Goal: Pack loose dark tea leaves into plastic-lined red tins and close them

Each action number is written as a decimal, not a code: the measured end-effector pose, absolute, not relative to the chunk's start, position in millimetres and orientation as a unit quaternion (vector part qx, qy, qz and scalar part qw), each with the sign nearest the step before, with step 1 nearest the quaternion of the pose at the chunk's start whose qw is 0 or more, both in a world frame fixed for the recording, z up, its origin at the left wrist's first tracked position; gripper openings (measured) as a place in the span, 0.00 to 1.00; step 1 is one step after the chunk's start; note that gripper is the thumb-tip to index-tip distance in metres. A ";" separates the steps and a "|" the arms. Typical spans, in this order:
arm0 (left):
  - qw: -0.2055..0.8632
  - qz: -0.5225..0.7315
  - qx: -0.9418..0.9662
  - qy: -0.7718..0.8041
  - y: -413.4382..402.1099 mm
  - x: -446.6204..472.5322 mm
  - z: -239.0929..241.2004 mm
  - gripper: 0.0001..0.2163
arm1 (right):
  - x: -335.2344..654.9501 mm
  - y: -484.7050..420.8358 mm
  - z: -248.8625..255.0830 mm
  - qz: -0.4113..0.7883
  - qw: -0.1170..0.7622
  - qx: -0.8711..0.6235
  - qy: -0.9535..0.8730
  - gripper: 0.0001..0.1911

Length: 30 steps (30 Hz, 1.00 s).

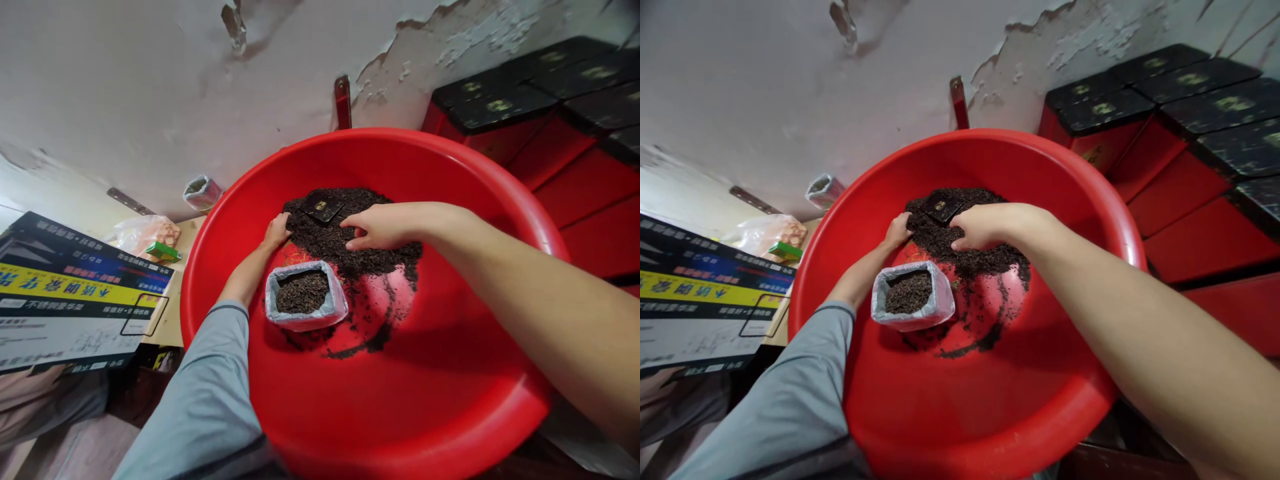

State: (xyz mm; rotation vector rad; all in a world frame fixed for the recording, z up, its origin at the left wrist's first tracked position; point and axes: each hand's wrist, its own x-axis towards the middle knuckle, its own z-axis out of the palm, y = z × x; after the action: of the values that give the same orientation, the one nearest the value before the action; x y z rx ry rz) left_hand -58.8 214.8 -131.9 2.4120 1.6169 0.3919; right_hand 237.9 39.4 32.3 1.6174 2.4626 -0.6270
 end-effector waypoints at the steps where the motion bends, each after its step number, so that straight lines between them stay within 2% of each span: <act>1: 0.103 0.126 0.821 0.547 216.7 -59.4 -124.9 0.23 | 238.8 39.8 32.5 -0.204 0.067 0.534 0.818 0.31; 8: 0.069 0.117 0.827 0.546 219.2 -61.4 -60.5 0.15 | 241.0 38.8 34.6 -0.197 0.070 0.518 0.829 0.33; 11: 0.055 0.140 0.827 0.541 206.7 -63.1 -32.9 0.16 | 242.4 42.1 28.4 -0.194 0.060 0.520 0.830 0.33; 19: 0.103 0.241 0.859 0.439 108.3 -67.7 18.7 0.15 | 247.5 55.1 7.2 -0.195 0.018 0.528 0.826 0.32; 25: 0.114 0.205 0.899 0.371 17.4 -55.3 17.4 0.17 | 245.0 54.2 6.6 -0.219 0.013 0.535 0.816 0.32; 30: 0.077 0.118 0.940 0.309 -5.5 -42.8 -2.5 0.20 | 244.9 58.4 -3.5 -0.207 0.028 0.537 0.818 0.31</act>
State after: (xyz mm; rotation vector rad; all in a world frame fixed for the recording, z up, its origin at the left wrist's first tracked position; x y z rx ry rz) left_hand -42.8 -5.5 -2.5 2.8171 0.9265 0.3545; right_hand 244.9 58.4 -3.5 1.6563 2.5243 -0.6380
